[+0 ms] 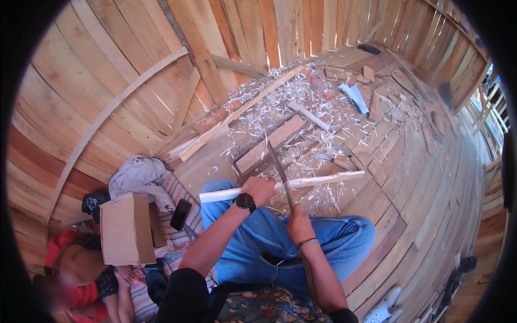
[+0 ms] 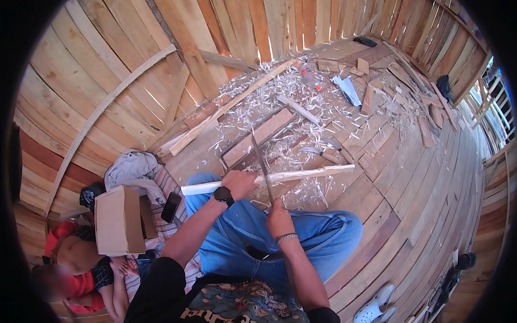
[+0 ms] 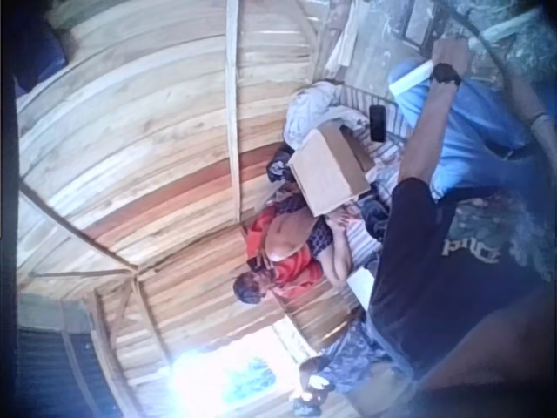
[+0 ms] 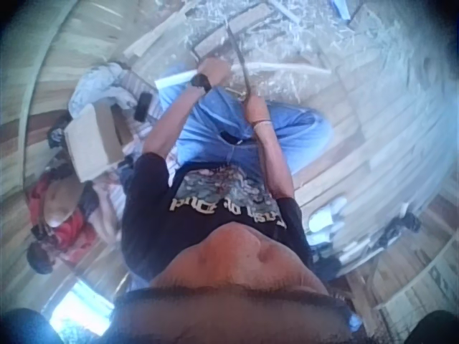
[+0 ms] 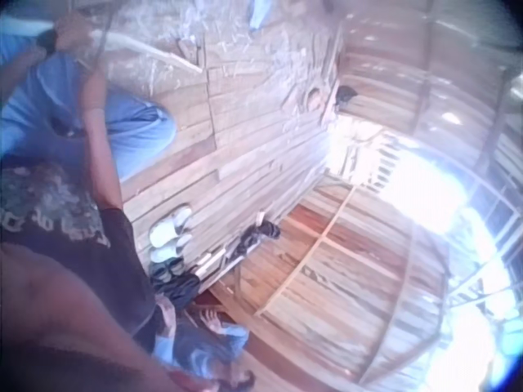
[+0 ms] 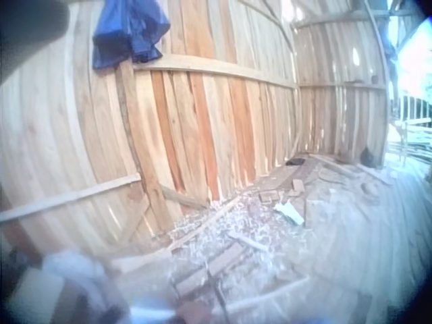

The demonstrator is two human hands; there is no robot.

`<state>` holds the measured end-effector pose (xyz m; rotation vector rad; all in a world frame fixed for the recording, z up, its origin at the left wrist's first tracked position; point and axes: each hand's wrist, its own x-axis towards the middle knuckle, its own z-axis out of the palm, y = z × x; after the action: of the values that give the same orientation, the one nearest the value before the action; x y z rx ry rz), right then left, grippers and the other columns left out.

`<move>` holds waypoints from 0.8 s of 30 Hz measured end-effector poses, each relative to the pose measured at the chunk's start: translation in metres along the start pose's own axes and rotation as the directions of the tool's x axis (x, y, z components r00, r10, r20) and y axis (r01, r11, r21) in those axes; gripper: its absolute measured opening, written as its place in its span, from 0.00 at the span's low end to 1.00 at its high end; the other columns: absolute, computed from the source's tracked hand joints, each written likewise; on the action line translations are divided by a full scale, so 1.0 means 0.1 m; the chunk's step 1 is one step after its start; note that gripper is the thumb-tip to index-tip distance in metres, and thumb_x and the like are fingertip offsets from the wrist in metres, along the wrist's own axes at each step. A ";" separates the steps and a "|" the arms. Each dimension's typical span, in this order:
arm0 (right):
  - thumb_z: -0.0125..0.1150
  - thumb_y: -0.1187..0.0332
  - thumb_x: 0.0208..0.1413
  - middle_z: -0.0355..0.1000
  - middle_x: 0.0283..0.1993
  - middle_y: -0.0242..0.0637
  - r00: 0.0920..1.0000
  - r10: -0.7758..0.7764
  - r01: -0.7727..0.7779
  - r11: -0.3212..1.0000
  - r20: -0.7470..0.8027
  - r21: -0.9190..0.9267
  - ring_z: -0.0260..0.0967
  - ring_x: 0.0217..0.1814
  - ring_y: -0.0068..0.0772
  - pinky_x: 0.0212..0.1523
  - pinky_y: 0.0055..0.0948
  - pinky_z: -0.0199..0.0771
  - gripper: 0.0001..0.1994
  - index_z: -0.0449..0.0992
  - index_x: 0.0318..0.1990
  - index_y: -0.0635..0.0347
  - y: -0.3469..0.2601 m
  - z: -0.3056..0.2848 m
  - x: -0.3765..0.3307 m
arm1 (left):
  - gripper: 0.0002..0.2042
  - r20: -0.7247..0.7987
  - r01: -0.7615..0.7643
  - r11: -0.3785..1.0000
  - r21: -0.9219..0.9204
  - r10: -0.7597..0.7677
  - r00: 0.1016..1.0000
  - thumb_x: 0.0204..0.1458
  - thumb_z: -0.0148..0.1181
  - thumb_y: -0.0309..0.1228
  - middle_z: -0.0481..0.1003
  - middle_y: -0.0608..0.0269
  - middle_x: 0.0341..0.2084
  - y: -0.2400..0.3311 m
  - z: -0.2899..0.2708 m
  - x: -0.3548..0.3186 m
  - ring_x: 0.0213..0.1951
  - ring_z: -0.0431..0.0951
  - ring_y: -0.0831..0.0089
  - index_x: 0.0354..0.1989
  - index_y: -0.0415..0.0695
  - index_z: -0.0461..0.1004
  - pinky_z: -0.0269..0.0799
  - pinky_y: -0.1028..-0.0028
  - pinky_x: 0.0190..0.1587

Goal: The person carves a wooden stick with a knife by hand, removing shavings and turning the wood over to work on different sides.

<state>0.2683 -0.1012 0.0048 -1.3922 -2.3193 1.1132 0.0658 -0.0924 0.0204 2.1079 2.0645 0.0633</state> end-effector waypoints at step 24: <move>0.47 0.68 0.61 0.71 0.29 0.66 0.984 0.156 -0.157 0.988 0.081 0.005 0.69 0.35 0.72 0.37 0.62 0.69 0.12 0.55 0.45 0.65 0.08 -0.11 -0.78 | 0.16 0.037 0.020 1.000 -0.019 -0.019 0.999 0.51 0.59 0.43 0.78 0.49 0.25 -0.02 -0.01 0.02 0.31 0.79 0.52 0.39 0.43 0.75 0.73 0.56 0.34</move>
<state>0.3204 -0.1583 0.0213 -1.5766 -2.2862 1.2456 0.0634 -0.0908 0.0203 2.0611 2.0546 0.0412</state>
